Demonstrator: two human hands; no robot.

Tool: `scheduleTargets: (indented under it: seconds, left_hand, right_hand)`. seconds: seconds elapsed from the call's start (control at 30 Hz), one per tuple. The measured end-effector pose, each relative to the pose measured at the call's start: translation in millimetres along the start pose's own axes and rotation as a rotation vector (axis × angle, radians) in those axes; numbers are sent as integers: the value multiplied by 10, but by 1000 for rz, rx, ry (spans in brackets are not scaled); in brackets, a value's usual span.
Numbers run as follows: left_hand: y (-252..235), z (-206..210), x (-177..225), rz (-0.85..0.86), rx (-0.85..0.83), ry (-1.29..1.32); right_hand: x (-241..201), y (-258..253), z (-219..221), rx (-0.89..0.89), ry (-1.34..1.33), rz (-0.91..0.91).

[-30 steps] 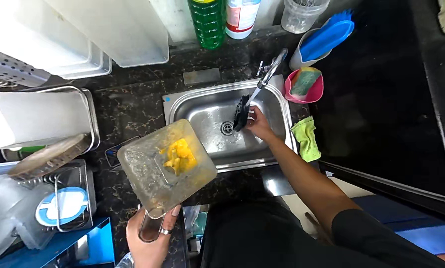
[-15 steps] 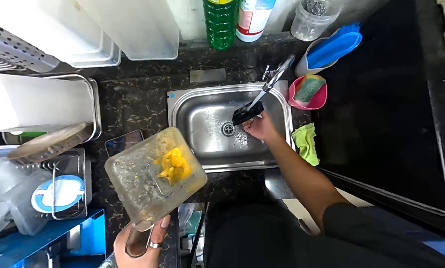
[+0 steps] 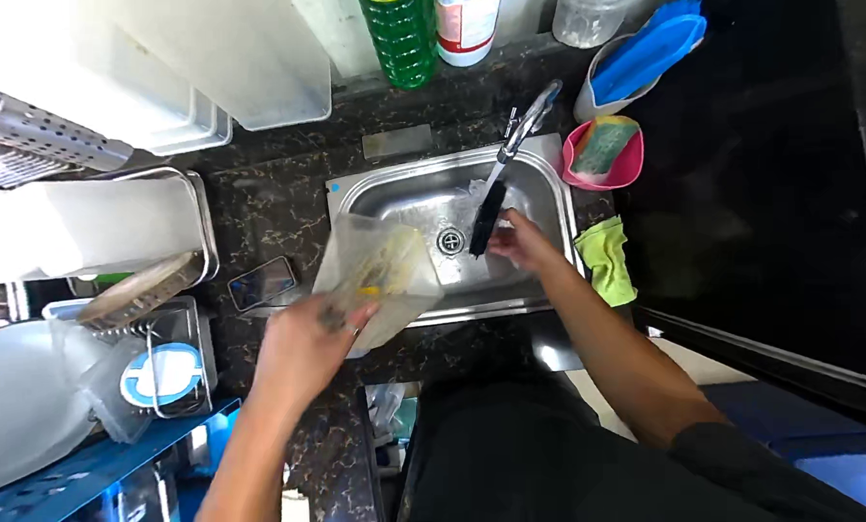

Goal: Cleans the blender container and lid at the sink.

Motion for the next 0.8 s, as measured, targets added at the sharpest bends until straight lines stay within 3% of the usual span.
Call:
scheduleTargets:
  seconds: [0.07,0.2,0.33,0.43,0.5,0.57,0.6,0.7,0.8]
  left_hand:
    - [-440,258,318,63,-262,-198]
    - [-1005,1002,929,217,-585,-425]
    - [-1259,1537,1319,275,-761,-634]
    - [-1331,1642,1488,232,-805,-735]
    - [-1398,1648,1542,166,-820,-755]
    - [-1442,1651,1532,122,-817,-773]
    - [-1496,1641,1516,119,-809,-781]
    - [-1657,1494,1315,136,-768,-626]
    - [-1787,1382,903,173,-674,-249]
  right_hand:
    - [-83,248,-226,77,19,-188]
    - [-165,645,-568,118,55,-389]
    - [-404,1070,-625,162,9,-655]
    - [-257,1028,-414,311,-164,-935]
    - [60,678,-253,437,-26,-853]
    - [279,392,-229,430,221,-448]
    - [301,326,-253,400,268,-335]
    - [225,535,-460,347,211,-403]
    - [82,858,-745,309,71,-511]
Point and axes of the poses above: each hand's wrist, its own y-axis away from the middle knuckle, its own z-axis out of the palm, x = y × z, the point moved 2 cm from there along -y, towards the middle knuckle, and after that the axes turned 13 degrees about x, right-handed, at the moved point
